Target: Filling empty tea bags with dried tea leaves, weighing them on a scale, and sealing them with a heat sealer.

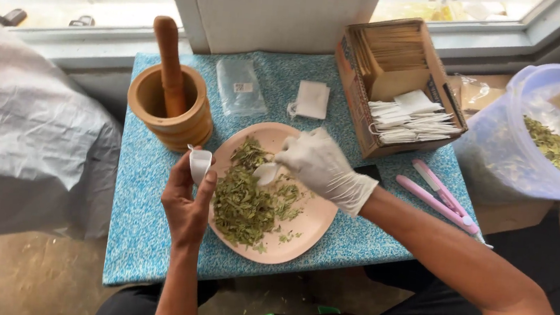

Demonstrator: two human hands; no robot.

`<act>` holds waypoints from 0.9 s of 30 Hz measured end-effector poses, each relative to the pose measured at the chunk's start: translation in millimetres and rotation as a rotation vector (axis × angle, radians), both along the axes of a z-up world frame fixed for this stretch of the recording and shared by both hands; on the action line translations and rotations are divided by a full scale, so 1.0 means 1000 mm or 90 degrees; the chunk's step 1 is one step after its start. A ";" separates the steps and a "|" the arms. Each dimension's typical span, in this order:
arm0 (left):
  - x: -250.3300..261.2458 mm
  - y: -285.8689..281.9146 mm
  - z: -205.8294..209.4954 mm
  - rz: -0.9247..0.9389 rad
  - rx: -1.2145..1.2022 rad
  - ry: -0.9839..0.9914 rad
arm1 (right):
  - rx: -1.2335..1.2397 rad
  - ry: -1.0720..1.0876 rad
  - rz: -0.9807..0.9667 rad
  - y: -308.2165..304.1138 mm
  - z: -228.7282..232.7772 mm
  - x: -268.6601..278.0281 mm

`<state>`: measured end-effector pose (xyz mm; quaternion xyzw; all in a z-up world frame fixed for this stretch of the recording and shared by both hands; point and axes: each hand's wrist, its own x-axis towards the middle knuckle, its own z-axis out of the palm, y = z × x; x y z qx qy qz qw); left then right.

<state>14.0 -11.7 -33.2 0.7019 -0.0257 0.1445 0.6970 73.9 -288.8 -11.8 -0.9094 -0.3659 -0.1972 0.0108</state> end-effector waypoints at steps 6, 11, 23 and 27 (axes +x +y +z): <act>0.000 -0.011 -0.008 0.029 0.052 0.086 | 0.067 0.040 0.071 0.017 -0.013 -0.009; -0.003 -0.015 -0.009 0.040 0.031 0.094 | 0.154 0.208 0.096 -0.002 -0.038 -0.003; -0.005 -0.011 -0.003 0.014 0.198 0.050 | 0.234 0.196 0.036 -0.045 0.003 -0.006; -0.001 -0.010 -0.012 -0.030 0.256 0.060 | 0.214 0.200 -0.005 -0.060 0.010 -0.006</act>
